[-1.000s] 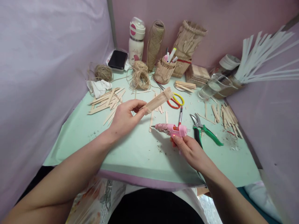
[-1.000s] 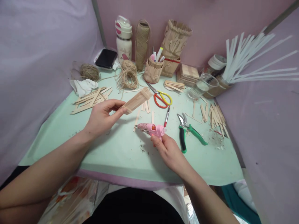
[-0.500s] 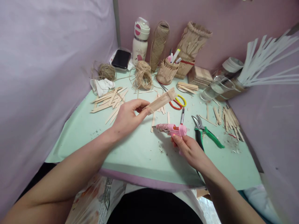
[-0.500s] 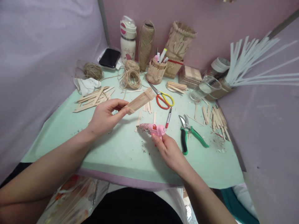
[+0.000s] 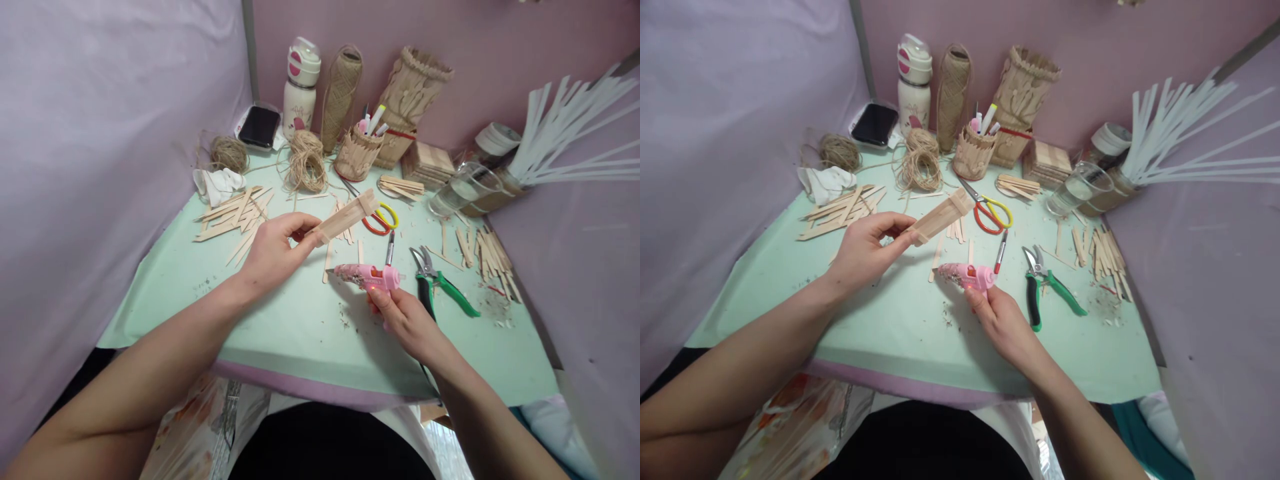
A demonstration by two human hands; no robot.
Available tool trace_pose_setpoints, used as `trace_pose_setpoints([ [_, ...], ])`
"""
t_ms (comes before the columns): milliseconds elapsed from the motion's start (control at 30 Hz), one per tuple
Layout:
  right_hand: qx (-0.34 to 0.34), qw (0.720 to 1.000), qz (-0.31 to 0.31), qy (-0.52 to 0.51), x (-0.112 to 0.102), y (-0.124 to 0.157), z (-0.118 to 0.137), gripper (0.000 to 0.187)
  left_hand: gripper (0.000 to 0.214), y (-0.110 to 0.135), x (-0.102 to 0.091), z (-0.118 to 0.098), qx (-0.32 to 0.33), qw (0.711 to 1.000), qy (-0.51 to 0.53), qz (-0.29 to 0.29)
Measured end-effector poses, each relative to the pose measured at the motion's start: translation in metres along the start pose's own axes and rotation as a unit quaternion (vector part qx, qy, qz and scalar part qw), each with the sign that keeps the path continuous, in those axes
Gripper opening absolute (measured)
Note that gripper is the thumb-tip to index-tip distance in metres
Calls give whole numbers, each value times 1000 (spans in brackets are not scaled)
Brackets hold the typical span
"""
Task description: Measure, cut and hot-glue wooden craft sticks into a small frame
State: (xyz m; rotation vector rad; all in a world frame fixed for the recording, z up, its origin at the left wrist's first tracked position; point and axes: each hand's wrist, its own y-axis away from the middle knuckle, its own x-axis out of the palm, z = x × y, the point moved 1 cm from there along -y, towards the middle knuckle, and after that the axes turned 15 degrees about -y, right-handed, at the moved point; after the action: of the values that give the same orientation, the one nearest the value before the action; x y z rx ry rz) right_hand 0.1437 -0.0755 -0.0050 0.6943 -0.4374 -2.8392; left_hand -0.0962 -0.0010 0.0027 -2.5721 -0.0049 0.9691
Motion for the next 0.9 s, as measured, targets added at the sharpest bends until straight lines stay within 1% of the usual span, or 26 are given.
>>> trace_pose_setpoints([
  [200, 12, 1000, 0, 4, 0, 0, -1, 58, 12, 0, 1, 0, 2, 1000, 4, -1],
  [400, -13, 1000, -9, 7, -2, 1, -3, 54, 12, 0, 0, 0, 3, 1000, 8, 4],
  [700, -17, 1000, -4, 9, -2, 1, -1, 53, 13, 0, -1, -1, 4, 1000, 3, 4],
  [900, -19, 1000, -12, -4, -10, 15, 8, 52, 13, -1, -1, -3, 9, 1000, 1, 3],
])
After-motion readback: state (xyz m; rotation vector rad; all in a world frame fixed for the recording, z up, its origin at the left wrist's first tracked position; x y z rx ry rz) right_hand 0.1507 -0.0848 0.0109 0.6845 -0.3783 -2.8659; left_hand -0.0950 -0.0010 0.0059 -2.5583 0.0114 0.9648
